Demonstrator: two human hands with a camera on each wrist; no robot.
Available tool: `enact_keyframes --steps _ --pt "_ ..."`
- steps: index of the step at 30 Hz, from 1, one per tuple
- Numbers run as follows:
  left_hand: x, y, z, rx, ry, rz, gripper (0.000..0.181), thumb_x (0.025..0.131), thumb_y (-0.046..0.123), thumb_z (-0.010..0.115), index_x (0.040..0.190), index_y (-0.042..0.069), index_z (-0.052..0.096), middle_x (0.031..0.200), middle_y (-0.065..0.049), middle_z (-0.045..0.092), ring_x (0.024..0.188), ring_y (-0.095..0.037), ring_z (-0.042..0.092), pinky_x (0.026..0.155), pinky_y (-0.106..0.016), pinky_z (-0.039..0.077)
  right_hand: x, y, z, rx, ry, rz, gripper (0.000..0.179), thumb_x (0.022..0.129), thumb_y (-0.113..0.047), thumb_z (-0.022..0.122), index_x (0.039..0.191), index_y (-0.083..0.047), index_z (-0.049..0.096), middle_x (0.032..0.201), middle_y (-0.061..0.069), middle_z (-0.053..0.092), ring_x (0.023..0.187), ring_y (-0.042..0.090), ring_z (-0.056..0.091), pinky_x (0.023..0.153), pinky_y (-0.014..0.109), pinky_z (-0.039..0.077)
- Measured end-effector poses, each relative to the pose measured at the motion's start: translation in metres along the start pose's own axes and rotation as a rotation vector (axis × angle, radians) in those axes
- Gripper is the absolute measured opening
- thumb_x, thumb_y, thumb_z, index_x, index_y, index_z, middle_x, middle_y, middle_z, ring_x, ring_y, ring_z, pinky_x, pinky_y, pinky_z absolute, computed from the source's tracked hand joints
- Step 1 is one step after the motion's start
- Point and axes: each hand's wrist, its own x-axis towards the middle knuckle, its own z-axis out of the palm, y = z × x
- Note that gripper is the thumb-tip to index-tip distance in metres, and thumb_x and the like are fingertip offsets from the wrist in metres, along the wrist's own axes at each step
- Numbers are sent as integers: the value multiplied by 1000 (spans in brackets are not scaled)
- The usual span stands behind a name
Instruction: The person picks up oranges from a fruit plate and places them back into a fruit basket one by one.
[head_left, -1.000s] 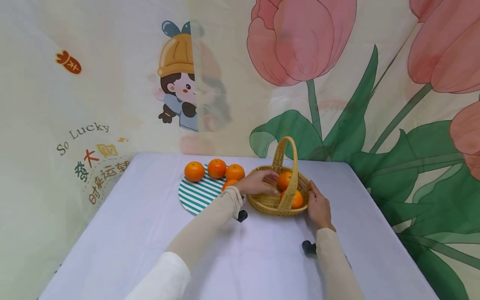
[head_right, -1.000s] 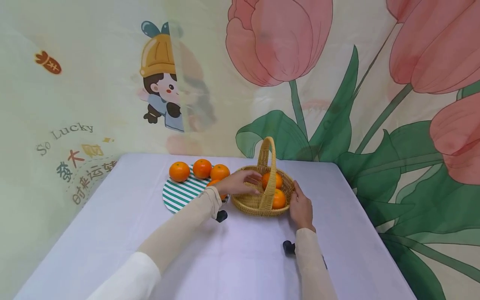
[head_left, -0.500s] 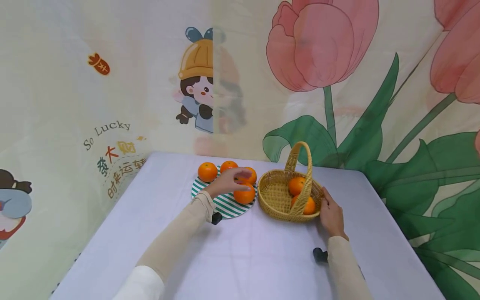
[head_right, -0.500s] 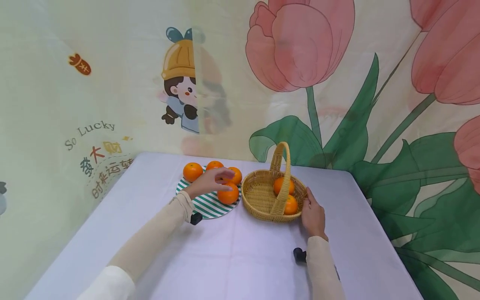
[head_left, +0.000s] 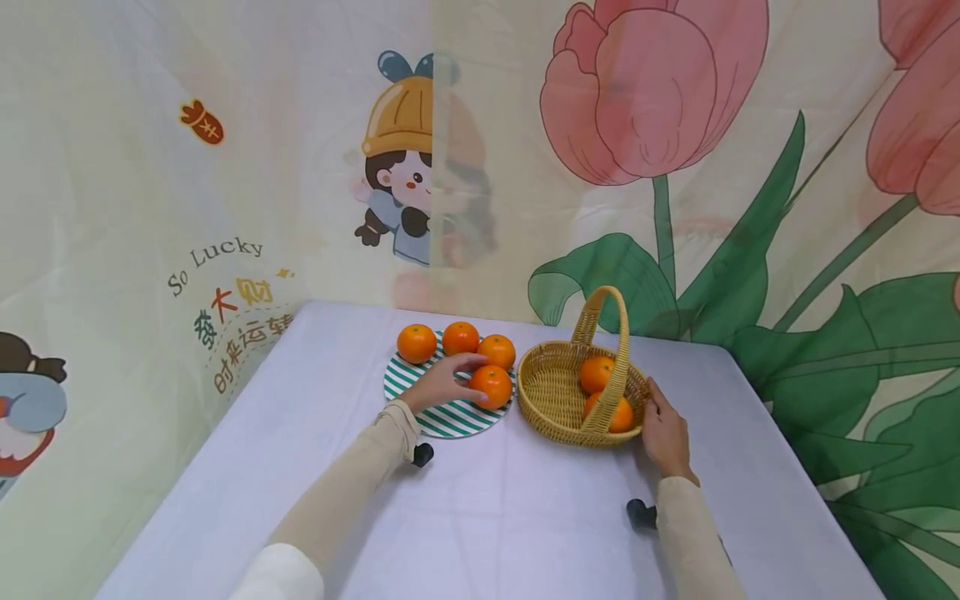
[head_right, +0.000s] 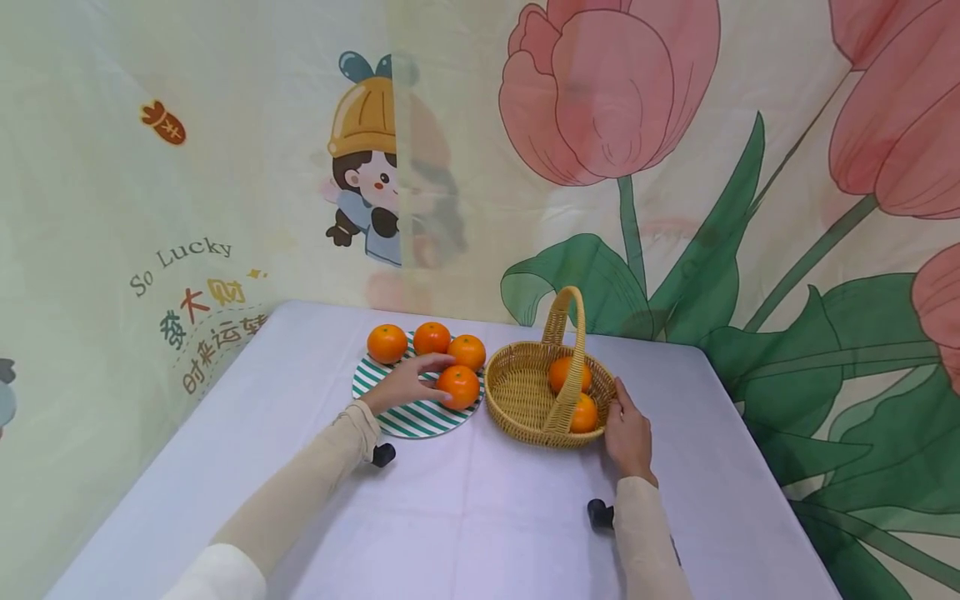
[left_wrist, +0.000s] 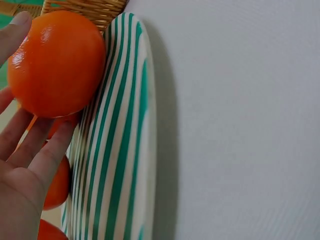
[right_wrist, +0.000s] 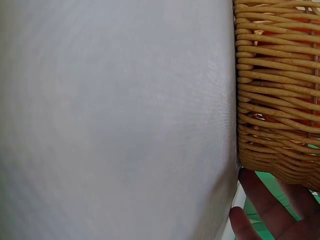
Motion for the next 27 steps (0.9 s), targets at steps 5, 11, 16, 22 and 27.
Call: enact_keyframes --steps 5,11,16,22,27 --pt "0 -4 5 28 11 -37 74 73 40 86 138 24 53 137 5 53 122 -18 51 96 -35 49 0 0 1 2 1 0 51 106 -35 18 156 -24 22 157 11 25 142 37 25 112 56 22" --pt "2 -15 10 37 11 -32 77 71 44 86 138 26 52 137 3 52 116 -18 54 96 -35 48 1 1 1 0 3 0 51 106 -35 18 156 -25 21 157 10 25 142 36 25 112 56 22" --pt "1 -19 13 19 28 -33 78 70 45 87 138 30 51 136 4 51 113 -17 55 93 -32 50 2 0 0 0 6 4 51 106 -36 18 156 -26 21 158 9 25 143 36 25 113 55 22" --pt "-2 -20 13 4 39 -20 77 70 45 86 137 29 52 137 3 51 112 -19 56 93 -34 51 2 -1 1 0 11 14 51 106 -35 18 156 -26 21 158 9 25 143 35 25 113 55 22" --pt "-8 -19 10 -3 45 -10 77 71 44 86 138 26 52 137 2 52 115 -20 55 94 -35 50 1 0 2 5 11 13 50 106 -35 18 156 -27 20 158 8 25 143 34 24 113 54 22"
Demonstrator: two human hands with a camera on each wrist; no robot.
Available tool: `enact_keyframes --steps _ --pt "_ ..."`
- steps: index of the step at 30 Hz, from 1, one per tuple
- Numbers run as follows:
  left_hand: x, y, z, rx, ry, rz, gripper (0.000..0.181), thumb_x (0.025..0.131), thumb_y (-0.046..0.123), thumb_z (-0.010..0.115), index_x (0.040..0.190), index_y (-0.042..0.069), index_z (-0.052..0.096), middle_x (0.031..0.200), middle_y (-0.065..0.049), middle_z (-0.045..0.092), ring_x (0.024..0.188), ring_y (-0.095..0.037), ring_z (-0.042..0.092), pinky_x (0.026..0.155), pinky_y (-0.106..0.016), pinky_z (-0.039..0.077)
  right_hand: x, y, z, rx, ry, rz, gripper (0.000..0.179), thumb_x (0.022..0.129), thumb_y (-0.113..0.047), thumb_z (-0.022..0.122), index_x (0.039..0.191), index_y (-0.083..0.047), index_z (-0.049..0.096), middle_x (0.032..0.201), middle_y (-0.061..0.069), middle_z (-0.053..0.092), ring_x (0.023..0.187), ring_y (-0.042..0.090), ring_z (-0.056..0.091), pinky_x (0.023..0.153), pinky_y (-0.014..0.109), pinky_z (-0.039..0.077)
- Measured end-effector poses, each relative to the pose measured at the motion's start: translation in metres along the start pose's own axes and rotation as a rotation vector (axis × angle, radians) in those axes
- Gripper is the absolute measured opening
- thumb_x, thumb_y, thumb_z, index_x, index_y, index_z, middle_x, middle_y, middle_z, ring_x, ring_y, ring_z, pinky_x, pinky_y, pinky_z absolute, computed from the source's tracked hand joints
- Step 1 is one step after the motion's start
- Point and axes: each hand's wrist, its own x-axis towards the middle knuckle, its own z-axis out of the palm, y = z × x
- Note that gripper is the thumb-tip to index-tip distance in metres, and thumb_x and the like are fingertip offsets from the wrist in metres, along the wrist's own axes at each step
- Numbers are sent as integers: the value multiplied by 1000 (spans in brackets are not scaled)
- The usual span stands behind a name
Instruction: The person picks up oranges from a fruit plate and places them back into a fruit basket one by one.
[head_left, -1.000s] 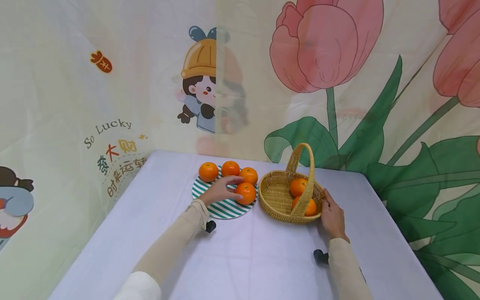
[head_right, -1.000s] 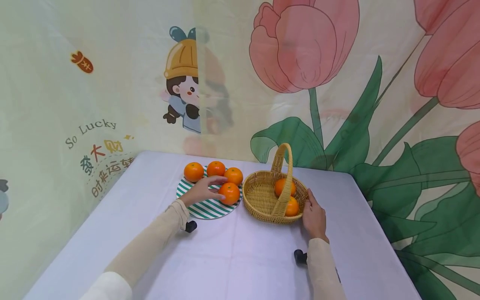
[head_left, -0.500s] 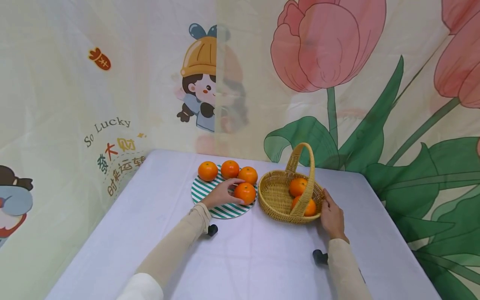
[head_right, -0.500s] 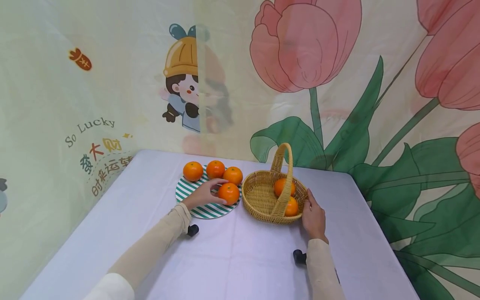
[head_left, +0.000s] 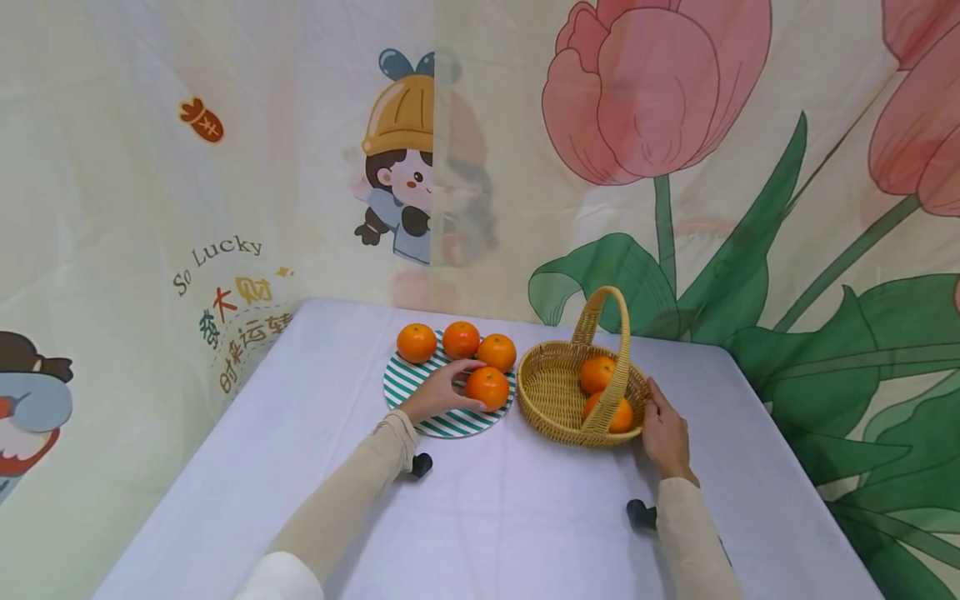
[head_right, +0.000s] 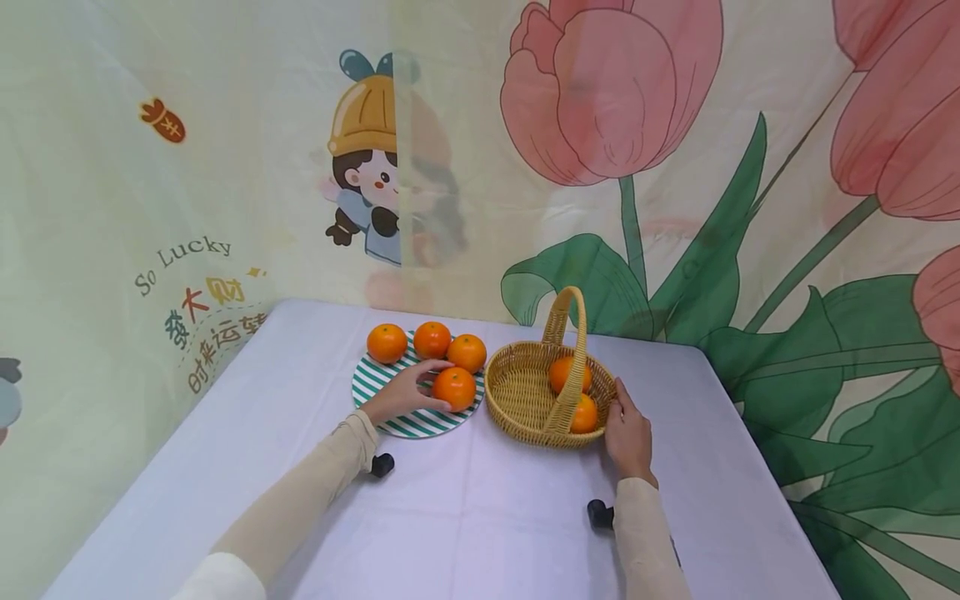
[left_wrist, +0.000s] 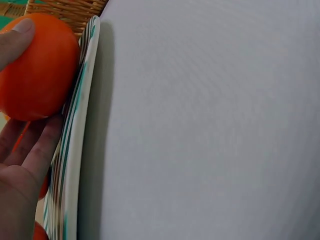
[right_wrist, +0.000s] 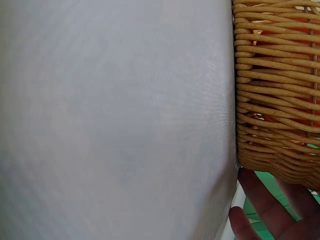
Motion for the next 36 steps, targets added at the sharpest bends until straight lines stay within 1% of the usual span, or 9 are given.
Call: enact_keyframes --steps 4,9,14,17,22,24,27,29,36 --pt "-3 4 -6 -3 14 -3 76 71 41 87 137 25 53 135 2 54 115 -21 55 93 -35 50 -1 2 -4 -8 11 -5 50 106 -35 18 156 -28 20 157 9 26 143 35 25 113 55 22" --pt "-3 15 -15 -59 34 3 73 73 32 87 136 21 54 134 0 55 117 -21 55 91 -34 52 -1 4 -9 -15 15 -8 50 106 -34 17 156 -27 21 157 10 26 142 36 26 113 55 22" --pt "2 36 -21 -106 66 -5 72 74 31 87 138 22 53 136 2 54 123 -20 52 98 -40 47 -2 5 -14 -9 13 0 51 106 -34 18 156 -25 21 157 10 26 142 36 26 112 55 22" --pt "10 51 -21 -98 54 3 74 74 35 86 139 25 52 138 2 53 122 -21 53 100 -42 46 -3 5 -15 -1 15 10 50 106 -33 19 156 -25 22 157 10 26 142 36 26 112 55 22" --pt "28 68 -16 -51 12 11 73 73 42 85 137 33 52 136 8 51 120 -16 53 101 -37 45 -3 6 -15 -2 22 7 50 106 -33 20 155 -27 22 156 12 28 133 34 40 110 53 29" --pt "35 73 -12 -42 -1 16 71 74 42 84 137 34 52 135 9 51 118 -16 53 101 -37 45 -3 6 -14 -7 25 3 50 106 -33 20 155 -28 23 155 13 29 122 34 45 103 50 36" --pt "46 78 -7 -41 -14 19 71 75 40 84 137 33 51 134 8 53 116 -16 55 100 -37 46 -3 6 -12 -8 33 -3 50 106 -32 20 155 -27 23 154 14 31 111 33 46 92 47 37" --pt "53 80 -2 -49 -20 18 71 75 40 84 138 30 51 133 6 53 116 -18 56 99 -37 47 -3 5 -10 -2 35 -7 50 106 -32 20 155 -25 24 154 14 31 111 33 46 91 47 37" --pt "69 80 14 -57 -37 0 72 75 41 84 138 27 52 132 5 54 114 -17 57 99 -35 47 -2 1 -1 32 20 -8 50 106 -31 21 155 -24 24 156 11 28 135 31 38 111 51 29"
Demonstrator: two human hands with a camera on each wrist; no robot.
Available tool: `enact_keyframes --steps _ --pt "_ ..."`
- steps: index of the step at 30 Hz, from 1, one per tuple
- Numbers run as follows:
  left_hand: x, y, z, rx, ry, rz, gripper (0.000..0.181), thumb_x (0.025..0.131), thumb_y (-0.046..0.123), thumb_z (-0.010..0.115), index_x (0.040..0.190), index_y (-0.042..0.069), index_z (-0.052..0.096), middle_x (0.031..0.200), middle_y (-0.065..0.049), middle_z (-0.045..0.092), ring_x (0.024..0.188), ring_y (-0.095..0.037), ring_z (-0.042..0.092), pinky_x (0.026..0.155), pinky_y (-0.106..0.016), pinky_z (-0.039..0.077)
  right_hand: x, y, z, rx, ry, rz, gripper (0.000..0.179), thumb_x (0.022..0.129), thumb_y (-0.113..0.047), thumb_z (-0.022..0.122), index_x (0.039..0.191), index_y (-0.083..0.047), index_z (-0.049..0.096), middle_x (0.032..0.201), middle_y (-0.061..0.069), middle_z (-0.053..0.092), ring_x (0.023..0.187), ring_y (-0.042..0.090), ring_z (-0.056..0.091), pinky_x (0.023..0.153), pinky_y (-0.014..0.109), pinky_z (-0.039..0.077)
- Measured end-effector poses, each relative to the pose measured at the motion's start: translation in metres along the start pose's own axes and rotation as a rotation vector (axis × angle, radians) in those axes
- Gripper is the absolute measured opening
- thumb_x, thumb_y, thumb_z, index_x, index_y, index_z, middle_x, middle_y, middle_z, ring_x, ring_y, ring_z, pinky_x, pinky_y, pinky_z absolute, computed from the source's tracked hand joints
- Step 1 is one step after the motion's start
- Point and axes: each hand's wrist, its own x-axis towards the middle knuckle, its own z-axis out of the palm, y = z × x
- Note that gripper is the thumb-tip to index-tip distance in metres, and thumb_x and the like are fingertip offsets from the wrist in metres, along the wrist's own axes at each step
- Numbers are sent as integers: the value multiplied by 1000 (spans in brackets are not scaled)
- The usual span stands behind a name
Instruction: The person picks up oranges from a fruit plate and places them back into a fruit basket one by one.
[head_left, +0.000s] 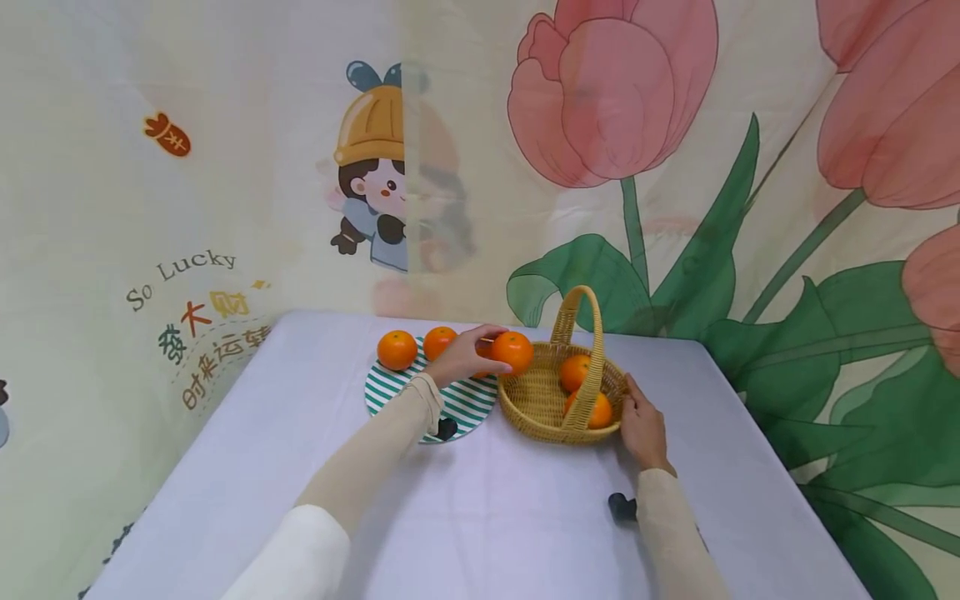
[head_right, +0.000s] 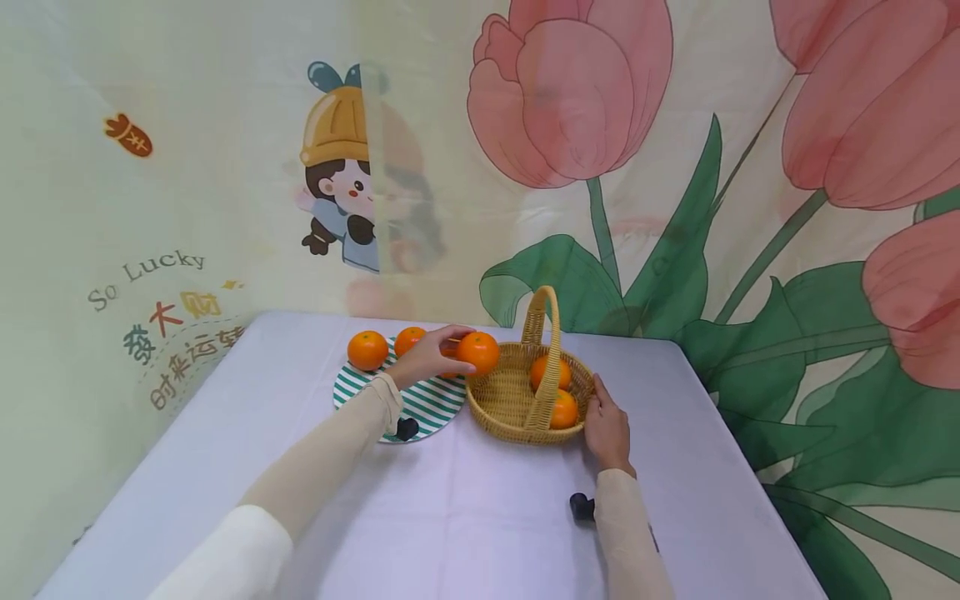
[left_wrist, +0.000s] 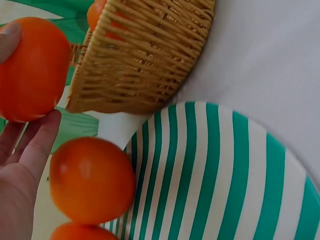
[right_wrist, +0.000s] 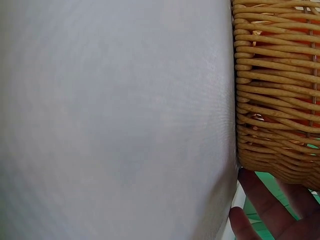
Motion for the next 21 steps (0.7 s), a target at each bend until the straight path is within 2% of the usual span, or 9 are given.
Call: enact_keyframes --steps 4,7,11,17,21 --pt "9 -5 12 -5 -18 19 70 75 38 85 137 25 53 129 5 56 110 -17 58 94 -33 49 1 3 6 -3 -4 -3 50 106 -31 21 155 -25 24 156 10 28 138 30 36 113 51 26" --pt "16 -4 20 30 -35 27 71 75 39 84 138 24 53 129 5 56 111 -18 57 93 -33 50 1 4 8 -3 0 -3 49 107 -31 21 155 -25 25 156 10 29 138 30 35 113 51 27" --pt "26 4 29 89 -68 21 76 75 40 84 140 21 50 131 3 56 113 -18 55 93 -32 50 3 3 6 7 0 7 49 107 -31 22 155 -26 25 156 9 29 139 29 34 113 51 27" --pt "42 13 44 112 -128 3 75 76 37 84 140 19 50 132 1 54 111 -18 55 94 -33 49 3 1 2 20 2 16 49 107 -32 22 155 -27 25 157 7 27 143 29 27 114 51 23" --pt "49 10 53 201 -150 -14 76 75 40 84 139 19 51 131 3 56 113 -17 53 98 -34 46 3 2 1 16 6 8 49 107 -32 22 155 -28 25 157 5 28 143 28 26 114 51 22"
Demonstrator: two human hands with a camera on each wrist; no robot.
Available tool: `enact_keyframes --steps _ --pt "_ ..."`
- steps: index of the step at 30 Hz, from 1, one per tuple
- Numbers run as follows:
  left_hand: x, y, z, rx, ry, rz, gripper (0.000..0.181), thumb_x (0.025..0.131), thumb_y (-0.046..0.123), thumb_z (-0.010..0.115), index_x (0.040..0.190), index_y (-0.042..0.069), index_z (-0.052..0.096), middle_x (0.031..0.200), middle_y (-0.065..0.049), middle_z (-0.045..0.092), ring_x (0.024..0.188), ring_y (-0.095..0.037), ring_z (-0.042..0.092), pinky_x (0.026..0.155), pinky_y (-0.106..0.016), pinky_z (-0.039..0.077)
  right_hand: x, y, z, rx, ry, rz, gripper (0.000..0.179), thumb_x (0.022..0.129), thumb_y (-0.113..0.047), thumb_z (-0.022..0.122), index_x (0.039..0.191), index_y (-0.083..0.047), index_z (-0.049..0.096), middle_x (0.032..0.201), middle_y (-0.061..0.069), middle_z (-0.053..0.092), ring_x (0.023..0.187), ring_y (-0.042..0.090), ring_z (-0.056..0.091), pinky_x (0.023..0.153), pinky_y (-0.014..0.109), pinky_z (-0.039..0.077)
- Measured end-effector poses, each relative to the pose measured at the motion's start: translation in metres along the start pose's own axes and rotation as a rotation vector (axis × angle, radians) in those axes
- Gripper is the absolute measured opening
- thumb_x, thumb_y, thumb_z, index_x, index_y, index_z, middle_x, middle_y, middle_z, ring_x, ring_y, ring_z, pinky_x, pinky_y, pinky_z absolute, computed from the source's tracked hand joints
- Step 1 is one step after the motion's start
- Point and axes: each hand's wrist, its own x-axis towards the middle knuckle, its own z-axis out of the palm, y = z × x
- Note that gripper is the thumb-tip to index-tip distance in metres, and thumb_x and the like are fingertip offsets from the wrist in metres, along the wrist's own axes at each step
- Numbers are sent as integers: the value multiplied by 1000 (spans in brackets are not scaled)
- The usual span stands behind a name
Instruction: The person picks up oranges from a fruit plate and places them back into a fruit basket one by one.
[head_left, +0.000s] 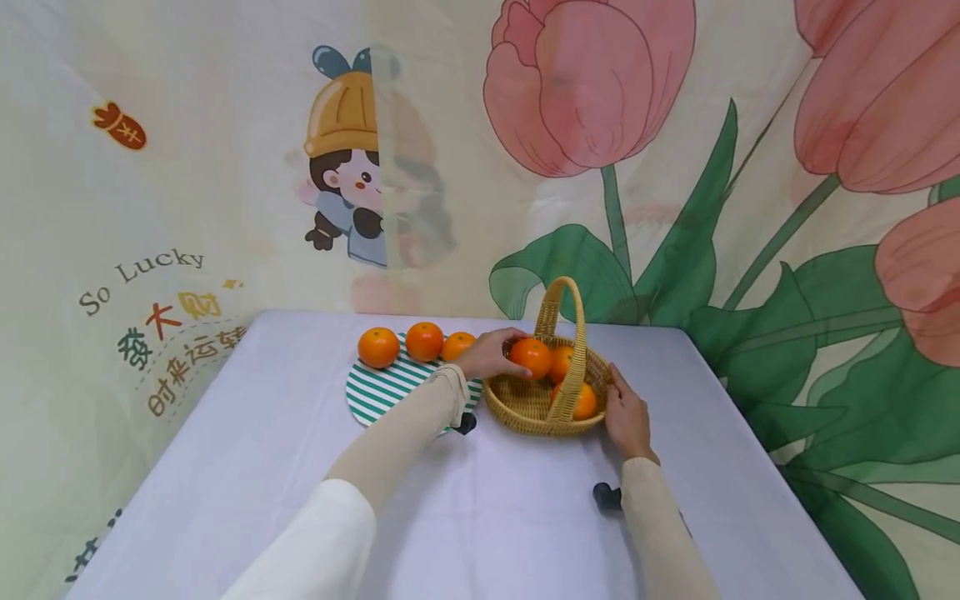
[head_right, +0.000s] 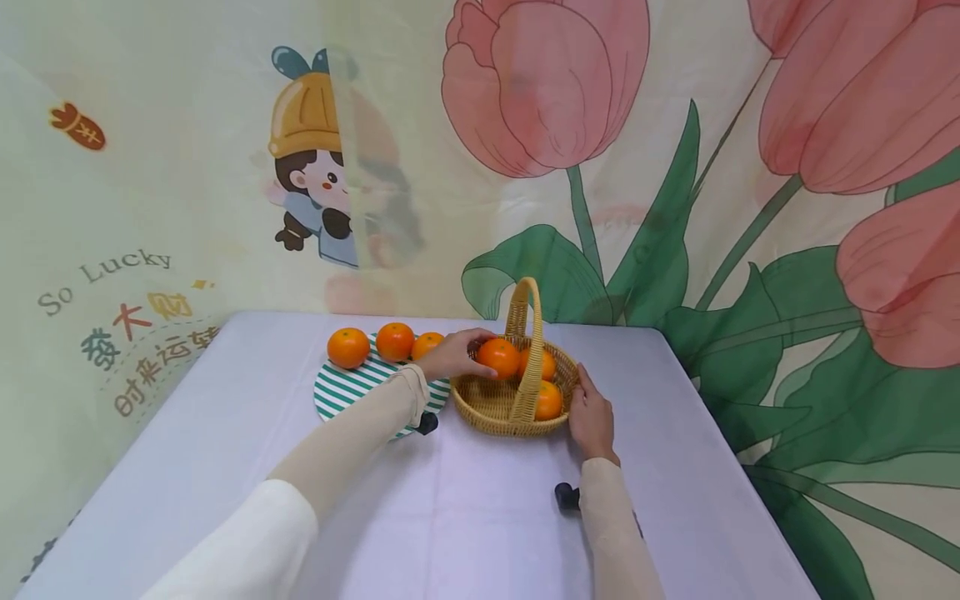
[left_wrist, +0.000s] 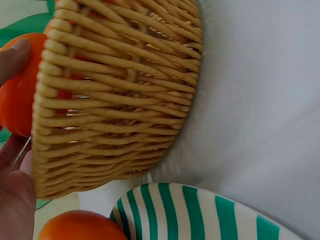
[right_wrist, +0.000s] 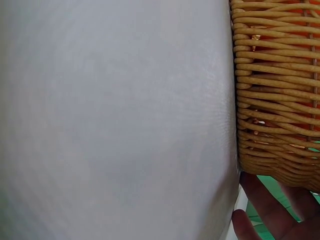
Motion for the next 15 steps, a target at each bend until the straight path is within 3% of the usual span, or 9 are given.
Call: enact_keyframes --steps 5,15 --pt "5 -3 3 58 -7 -5 76 75 40 84 139 16 51 131 0 56 116 -19 53 102 -36 44 1 0 1 -4 0 -11 49 107 -32 22 155 -26 25 157 5 28 143 29 26 114 51 23" --pt "7 7 5 152 -22 -43 71 79 36 82 140 16 50 131 0 56 114 -17 52 102 -33 42 0 -3 0 -17 11 -8 49 107 -31 23 155 -25 27 155 7 31 142 30 29 113 51 24"
